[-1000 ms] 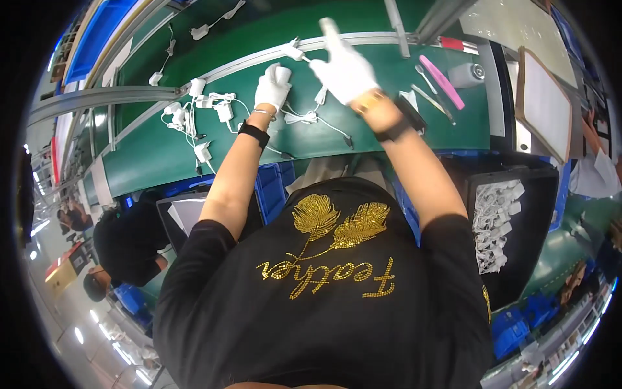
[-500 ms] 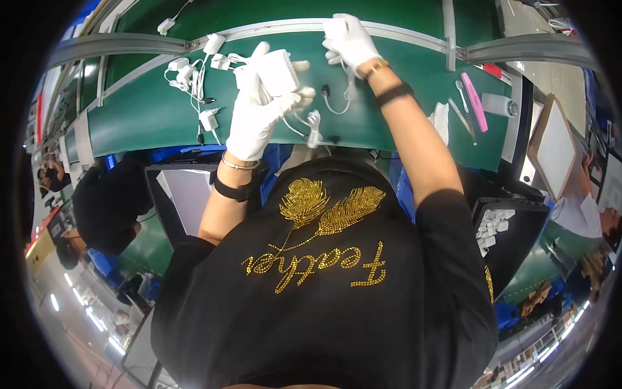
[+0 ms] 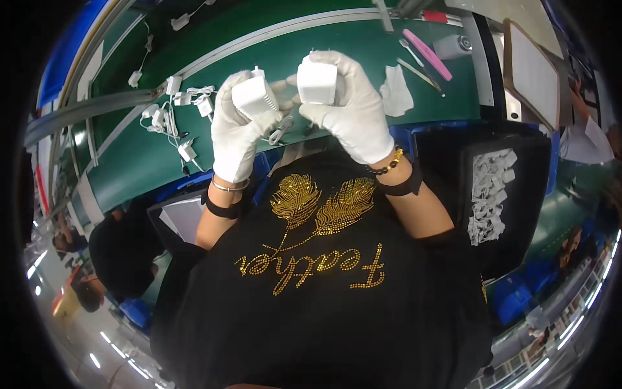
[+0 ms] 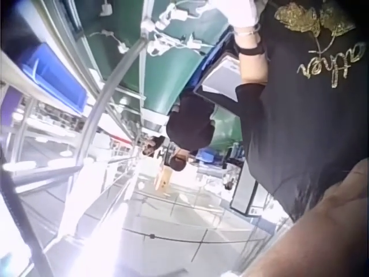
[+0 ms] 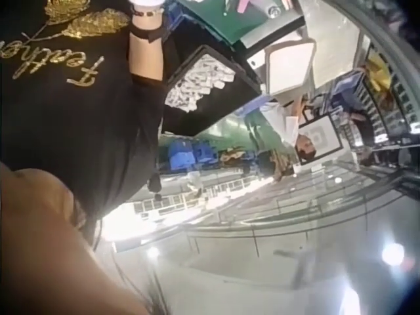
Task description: The person picks up power adapters from a table, wipes them with a cloth, and turns them over to inspect them before placing them into a black bin.
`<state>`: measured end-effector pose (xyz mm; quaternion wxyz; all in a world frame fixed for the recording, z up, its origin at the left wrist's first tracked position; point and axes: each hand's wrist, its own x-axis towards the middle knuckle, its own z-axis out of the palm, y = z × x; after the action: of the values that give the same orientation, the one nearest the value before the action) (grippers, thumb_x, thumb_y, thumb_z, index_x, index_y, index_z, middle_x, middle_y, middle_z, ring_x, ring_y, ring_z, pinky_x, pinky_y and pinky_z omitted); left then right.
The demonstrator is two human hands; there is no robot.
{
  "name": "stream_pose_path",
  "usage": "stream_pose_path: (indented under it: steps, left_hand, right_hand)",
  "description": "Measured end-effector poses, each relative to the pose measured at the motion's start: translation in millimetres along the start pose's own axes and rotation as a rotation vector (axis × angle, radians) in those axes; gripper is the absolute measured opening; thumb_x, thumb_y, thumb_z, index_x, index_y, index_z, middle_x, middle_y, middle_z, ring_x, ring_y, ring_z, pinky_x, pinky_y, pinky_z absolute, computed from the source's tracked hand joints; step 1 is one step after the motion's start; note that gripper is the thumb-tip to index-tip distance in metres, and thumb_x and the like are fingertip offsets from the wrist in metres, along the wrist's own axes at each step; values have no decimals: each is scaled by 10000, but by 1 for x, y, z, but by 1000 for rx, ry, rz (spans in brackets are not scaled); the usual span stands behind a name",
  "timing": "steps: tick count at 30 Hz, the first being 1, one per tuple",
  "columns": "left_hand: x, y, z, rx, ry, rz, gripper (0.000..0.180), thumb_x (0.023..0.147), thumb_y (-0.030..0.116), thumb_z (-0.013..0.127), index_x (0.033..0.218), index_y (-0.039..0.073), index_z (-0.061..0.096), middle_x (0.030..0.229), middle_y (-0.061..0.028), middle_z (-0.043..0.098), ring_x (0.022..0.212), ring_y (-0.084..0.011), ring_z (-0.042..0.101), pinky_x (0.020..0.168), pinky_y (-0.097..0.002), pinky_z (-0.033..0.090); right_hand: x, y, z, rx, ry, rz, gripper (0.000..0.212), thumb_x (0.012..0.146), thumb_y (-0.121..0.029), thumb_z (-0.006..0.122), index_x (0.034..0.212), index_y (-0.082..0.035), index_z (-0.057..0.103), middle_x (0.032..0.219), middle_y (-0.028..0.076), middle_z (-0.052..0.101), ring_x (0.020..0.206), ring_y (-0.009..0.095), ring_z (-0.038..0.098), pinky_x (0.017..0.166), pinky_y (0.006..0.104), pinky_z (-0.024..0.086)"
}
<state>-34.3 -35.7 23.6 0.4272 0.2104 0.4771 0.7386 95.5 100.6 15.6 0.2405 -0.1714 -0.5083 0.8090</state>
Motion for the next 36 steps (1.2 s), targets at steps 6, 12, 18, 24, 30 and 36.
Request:
stream_pose_path:
  steps: [6, 12, 18, 24, 30, 36]
  left_hand:
    - [-14, -7, 20, 13, 20, 19, 720, 779, -67, 753, 1376, 88, 382, 1184, -238, 625, 965, -280, 687, 796, -366, 589]
    - [-21, -10, 35, -24, -5, 19, 735, 776, -116, 728, 1372, 115, 365, 1204, -204, 599, 954, -259, 679, 784, -344, 583]
    - [-19, -15, 33, -311, -68, -105, 545, 894, 160, 706, 1331, 119, 383, 1104, -137, 589, 912, -242, 641, 744, -330, 564]
    - [1, -23, 15, -954, -420, -286, 447, 996, 439, 537, 1273, 99, 449, 1077, -99, 584, 947, -221, 602, 751, -312, 531]
    - [4, -25, 35, -752, -18, -194, 466, 1028, 461, 452, 1274, 66, 480, 1133, -90, 591, 1054, -201, 578, 935, -339, 470]
    - [24, -32, 34, -361, 143, -45, 492, 1038, 418, 447, 1365, 49, 441, 1234, -101, 568, 1090, -194, 569, 1018, -345, 428]
  right_hand:
    - [-26, -12, -15, -19, -26, -71, 631, 789, 188, 634, 1325, -74, 429, 1206, 225, 615, 986, 276, 680, 829, 357, 580]
    - [-41, -18, -24, -65, -49, -127, 613, 809, 166, 645, 1330, -79, 436, 1188, 221, 625, 983, 261, 679, 834, 345, 577]
    - [-41, -24, -16, -91, -22, -177, 634, 805, 166, 650, 1350, -70, 425, 1175, 208, 630, 970, 227, 674, 836, 336, 574]
    - [-37, -35, -5, -185, 91, -26, 709, 824, 97, 667, 1441, -56, 352, 1231, 183, 575, 1048, 223, 629, 851, 321, 555]
    - [-27, -20, 17, -1050, -10, -231, 777, 862, -44, 674, 1516, -52, 254, 1253, 178, 531, 1087, 279, 603, 920, 347, 509]
    - [3, 21, 22, -853, 136, -109, 750, 917, -255, 649, 1523, -88, 240, 1197, 206, 562, 1049, 344, 623, 909, 393, 509]
